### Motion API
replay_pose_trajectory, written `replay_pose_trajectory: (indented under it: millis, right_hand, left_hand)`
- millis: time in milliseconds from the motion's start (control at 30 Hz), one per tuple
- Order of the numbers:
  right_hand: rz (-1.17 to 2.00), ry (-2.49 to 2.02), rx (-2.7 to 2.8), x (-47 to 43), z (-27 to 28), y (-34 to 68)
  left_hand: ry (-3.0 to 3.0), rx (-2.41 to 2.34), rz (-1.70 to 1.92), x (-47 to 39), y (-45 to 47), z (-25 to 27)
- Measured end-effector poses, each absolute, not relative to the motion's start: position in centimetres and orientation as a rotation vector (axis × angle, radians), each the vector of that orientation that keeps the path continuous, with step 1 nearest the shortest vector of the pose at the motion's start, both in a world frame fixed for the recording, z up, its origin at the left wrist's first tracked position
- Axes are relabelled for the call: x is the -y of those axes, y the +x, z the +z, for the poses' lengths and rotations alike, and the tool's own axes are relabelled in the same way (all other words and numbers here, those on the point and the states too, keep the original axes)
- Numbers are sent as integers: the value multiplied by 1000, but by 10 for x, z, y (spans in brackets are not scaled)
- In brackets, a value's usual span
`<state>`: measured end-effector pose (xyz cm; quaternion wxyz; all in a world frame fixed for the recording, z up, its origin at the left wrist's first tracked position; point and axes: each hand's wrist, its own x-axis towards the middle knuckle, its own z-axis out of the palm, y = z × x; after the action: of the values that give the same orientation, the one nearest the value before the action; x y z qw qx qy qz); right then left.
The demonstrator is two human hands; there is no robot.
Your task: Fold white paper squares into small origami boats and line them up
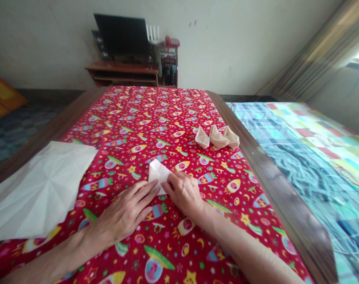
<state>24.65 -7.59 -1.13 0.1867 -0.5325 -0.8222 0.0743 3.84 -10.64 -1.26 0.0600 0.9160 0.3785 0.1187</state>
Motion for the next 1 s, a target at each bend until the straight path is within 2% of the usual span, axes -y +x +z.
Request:
replay_pose_trajectory:
  millis: [400,633,700,833,1000]
  right_hand:
    - [160,-1495,2292,75,-11,245]
    - [-88,-1050,2452,91,-10,248]
    - [-57,-940,2534,100,-9,249]
    - [38,-1017,2576,113,-6,251]
    - [75,-1043,2576,113,-9,254]
  left_hand:
    - [2797,-1202,364,110,42,-9]
    - [2841,-1238,362,111,44,-9]
    - [2823,-1237,337,111,44,-7]
    - [2785,-1209,335,111,42,-3]
    - [2673,-965,508,88,31,-2]
